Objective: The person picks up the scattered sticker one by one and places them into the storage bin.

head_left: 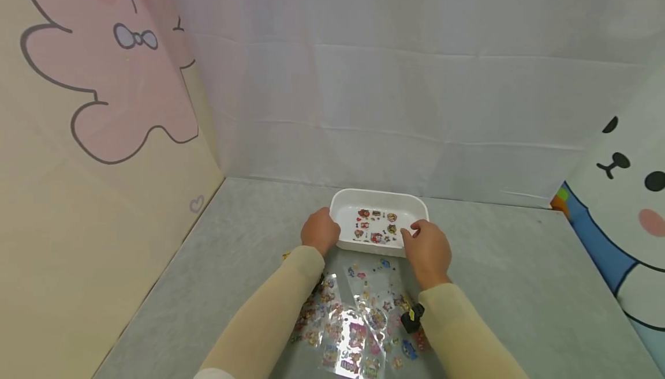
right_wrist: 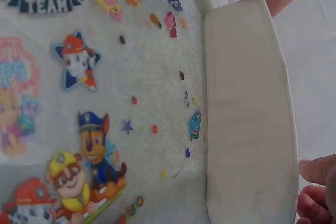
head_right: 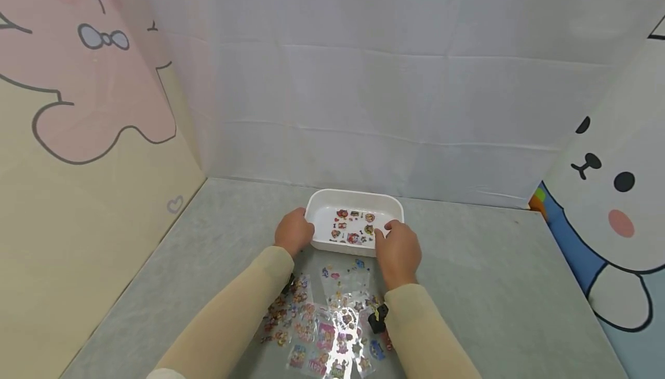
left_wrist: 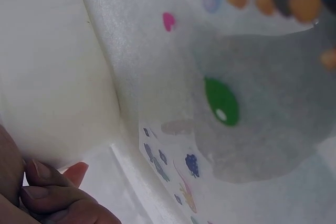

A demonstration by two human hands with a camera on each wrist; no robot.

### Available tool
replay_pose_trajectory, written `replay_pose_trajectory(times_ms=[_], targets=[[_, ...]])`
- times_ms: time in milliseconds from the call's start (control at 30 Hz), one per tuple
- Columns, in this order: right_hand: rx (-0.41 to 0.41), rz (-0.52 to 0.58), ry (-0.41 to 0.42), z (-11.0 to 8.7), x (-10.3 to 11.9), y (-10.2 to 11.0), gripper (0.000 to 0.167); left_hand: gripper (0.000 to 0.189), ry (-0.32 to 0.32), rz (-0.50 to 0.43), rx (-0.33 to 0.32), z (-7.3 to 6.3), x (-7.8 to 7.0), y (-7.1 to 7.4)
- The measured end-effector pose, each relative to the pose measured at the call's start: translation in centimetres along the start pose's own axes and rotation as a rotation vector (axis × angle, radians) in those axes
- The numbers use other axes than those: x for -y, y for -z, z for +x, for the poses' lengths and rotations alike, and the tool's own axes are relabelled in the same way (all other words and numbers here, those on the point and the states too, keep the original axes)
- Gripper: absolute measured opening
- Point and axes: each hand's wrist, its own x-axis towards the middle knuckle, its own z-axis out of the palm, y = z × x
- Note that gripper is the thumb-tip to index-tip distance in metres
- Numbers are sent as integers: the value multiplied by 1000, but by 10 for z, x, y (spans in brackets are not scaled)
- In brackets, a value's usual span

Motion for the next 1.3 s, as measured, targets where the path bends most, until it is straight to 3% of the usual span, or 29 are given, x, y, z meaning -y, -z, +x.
replay_pose_trajectory(times_ms=[267,567,800,1033,1300], targets=[[-16,33,6,-10,0,4,28,35,-12,5,-9,0,1,0],[-57,73,8,-26,-15,13,28,37,7,-4,-2,3,1,-2],[-15,82,59,-38,-25,19,24,38,9,-6,2,0,0,-2],[69,78,191,-48,-32,15,23,38,11,4,6,1,0,-1],[208,7,391,-60,-41,14,48,39,19,4,7,2,0,-3]])
